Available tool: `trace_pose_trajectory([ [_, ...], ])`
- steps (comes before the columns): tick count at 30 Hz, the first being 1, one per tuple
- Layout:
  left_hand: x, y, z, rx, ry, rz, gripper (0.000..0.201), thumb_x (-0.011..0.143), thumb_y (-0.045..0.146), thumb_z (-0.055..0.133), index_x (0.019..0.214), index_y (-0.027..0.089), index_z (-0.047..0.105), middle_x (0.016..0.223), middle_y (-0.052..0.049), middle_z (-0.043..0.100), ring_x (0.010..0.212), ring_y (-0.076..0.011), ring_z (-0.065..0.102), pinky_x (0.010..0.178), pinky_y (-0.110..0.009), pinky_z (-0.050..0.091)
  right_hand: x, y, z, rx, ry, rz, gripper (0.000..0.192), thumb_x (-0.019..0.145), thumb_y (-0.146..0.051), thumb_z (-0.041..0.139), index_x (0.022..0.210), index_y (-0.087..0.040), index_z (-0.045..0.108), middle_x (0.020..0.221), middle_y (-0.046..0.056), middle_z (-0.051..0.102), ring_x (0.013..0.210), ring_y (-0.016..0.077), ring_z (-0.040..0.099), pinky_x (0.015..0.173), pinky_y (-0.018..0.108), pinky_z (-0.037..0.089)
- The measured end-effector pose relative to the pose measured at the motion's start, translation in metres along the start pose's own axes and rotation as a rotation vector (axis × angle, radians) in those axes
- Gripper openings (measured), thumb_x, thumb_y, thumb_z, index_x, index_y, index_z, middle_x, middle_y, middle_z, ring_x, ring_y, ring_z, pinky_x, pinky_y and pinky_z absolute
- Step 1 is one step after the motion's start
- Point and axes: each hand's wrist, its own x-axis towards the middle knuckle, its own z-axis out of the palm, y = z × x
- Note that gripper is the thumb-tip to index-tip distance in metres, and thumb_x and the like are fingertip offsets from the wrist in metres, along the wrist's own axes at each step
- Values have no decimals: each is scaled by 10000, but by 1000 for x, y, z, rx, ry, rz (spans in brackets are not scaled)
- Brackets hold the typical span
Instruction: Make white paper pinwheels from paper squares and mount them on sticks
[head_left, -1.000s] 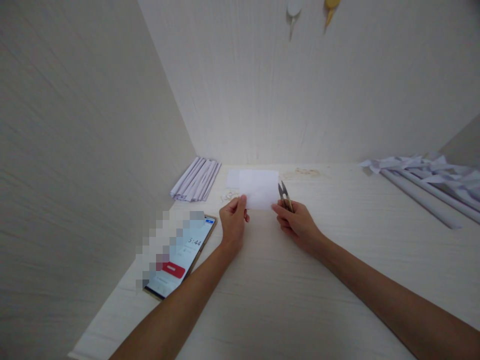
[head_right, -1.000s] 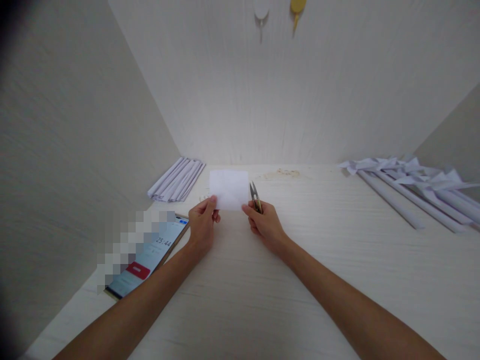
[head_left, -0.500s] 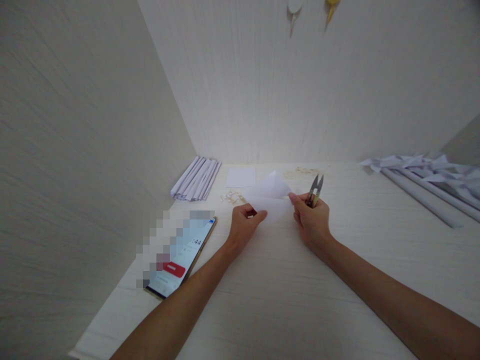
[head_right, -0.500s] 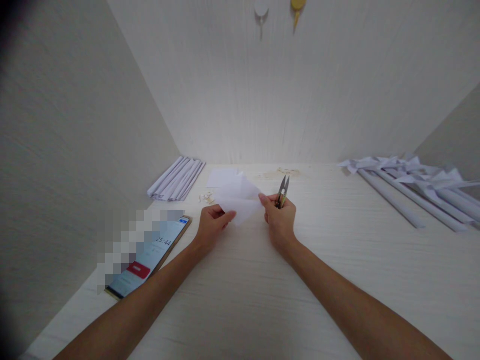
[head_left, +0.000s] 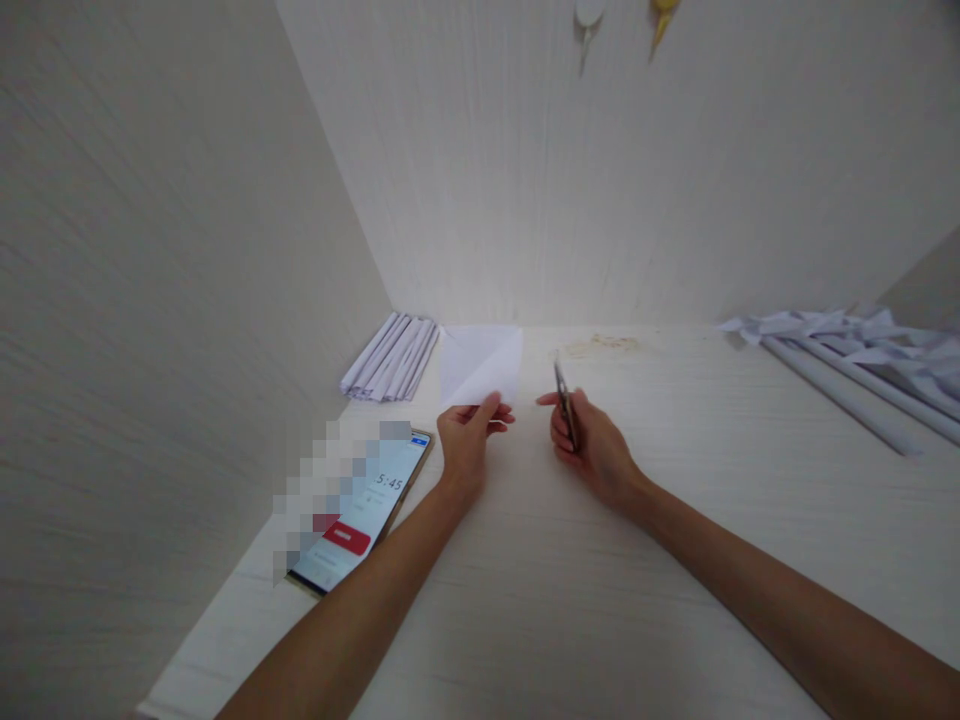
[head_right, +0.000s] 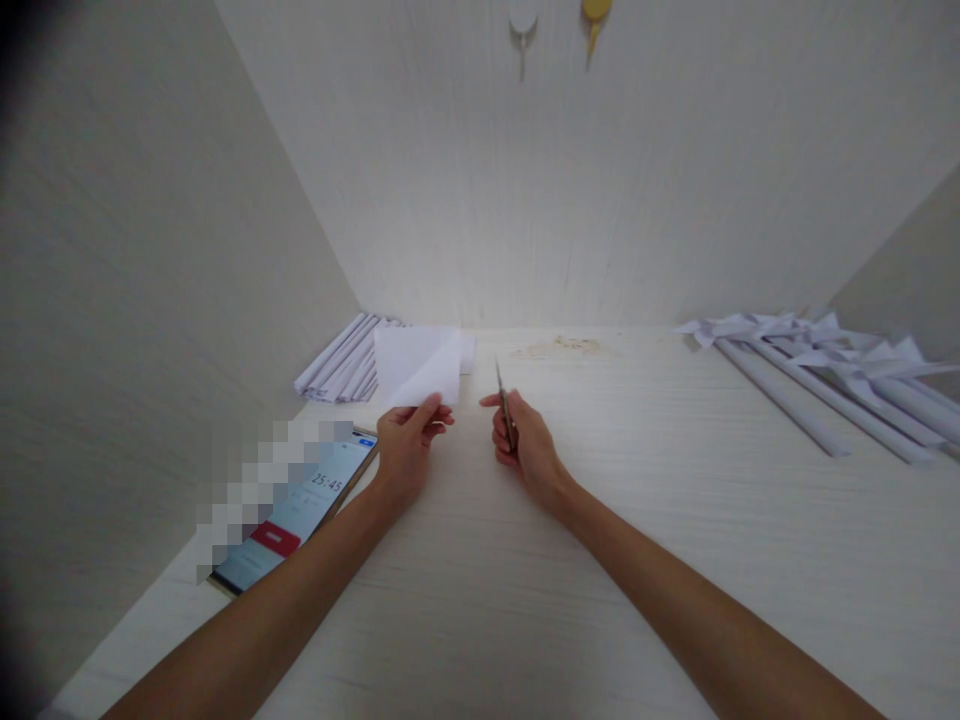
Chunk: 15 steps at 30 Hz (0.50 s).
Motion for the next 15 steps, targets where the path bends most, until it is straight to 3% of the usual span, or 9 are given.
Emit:
trace_pose_trajectory([
  [5,-1,1,1,8,24,17,196,592,291,634,561,99,612,562,-29,618,476,-76,547,411,-162,371,-6,8,5,-216,-172,21,297,792,-437,396,828,-159,493,506,-83,246,384,38,222,334,161,169],
  [15,-3,-1,-1,-9,-62,-12,201,603,285,637,635,86,631,652,-81,660,628,-148,620,483,-196,445,-8,0,8,-291,-273,112,286,815,-389,341,756,-150,487,455,-90,301,313,26,208,273,151,152],
])
